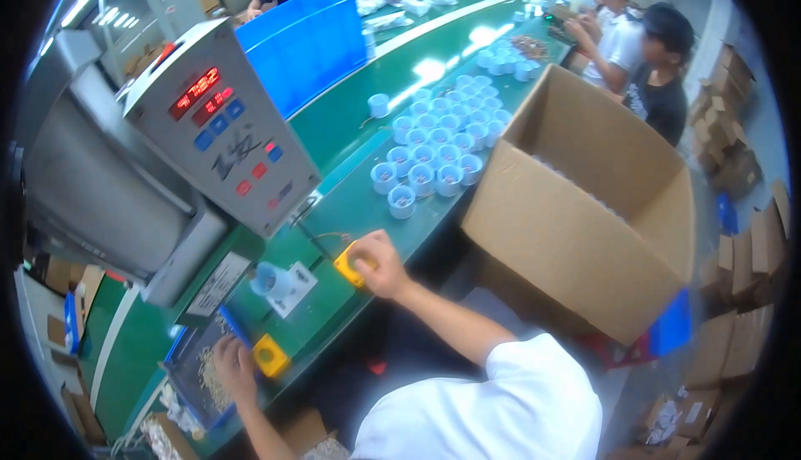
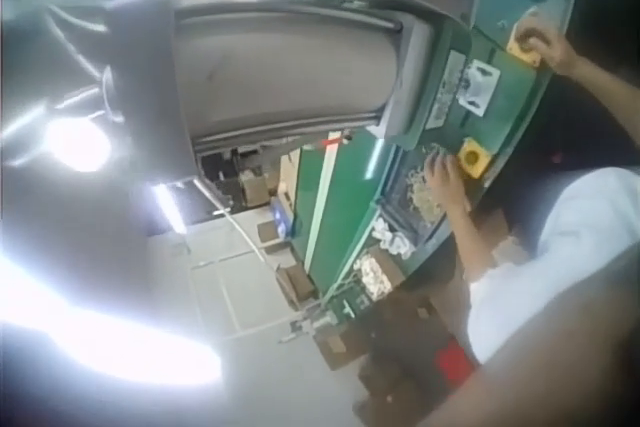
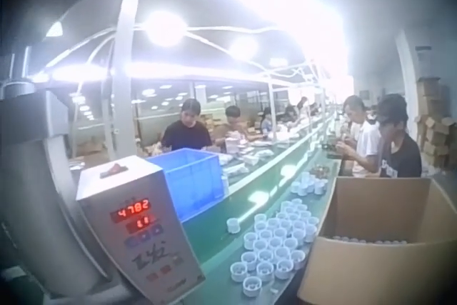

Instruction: The person picks electronic components by hand from a component tray and inserts them into an assembly fixture.

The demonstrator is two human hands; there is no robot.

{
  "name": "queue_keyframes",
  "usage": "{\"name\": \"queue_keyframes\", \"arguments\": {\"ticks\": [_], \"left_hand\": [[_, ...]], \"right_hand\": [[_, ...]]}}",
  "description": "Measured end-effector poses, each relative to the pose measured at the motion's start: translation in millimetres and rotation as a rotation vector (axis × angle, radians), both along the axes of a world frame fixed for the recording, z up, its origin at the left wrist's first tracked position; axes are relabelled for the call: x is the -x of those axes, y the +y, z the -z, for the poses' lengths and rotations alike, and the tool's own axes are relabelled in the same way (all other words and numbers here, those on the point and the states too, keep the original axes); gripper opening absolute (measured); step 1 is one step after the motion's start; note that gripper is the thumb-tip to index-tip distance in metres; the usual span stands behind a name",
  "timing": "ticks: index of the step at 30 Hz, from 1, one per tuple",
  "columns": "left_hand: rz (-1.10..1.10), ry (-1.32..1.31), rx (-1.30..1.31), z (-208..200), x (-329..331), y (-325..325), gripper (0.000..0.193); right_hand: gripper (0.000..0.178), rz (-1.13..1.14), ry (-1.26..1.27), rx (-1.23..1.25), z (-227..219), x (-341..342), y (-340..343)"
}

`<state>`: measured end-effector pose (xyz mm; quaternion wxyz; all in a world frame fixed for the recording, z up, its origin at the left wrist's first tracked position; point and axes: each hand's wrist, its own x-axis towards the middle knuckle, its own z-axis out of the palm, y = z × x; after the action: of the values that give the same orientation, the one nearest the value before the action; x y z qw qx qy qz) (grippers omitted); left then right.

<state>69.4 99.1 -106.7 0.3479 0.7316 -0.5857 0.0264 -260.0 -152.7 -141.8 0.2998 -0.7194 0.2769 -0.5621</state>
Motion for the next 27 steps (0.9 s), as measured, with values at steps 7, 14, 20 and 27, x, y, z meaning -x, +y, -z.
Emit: {"name": "queue_keyframes", "arguments": {"ticks": [7,14,20,27], "left_hand": [[-0.187,0.100,-0.557,-32,-28,32,0.015],[-0.111,0.255,-0.310,-16,-30,28,0.012],[-0.206,0.201,-0.153,-11,-14,43,0.012],[-0.164,0.164,-0.093,1,-26,26,0.012]], "right_hand": [[0.012,0.051,0.032,0.058,6,-11,2],[0.022,0.057,0.000,0.066,21,4,-4],[0.029,-0.040,0.015,0.001,17,4,3],[0.040,-0.006,0.087,0.072,-39,-18,14]]}}
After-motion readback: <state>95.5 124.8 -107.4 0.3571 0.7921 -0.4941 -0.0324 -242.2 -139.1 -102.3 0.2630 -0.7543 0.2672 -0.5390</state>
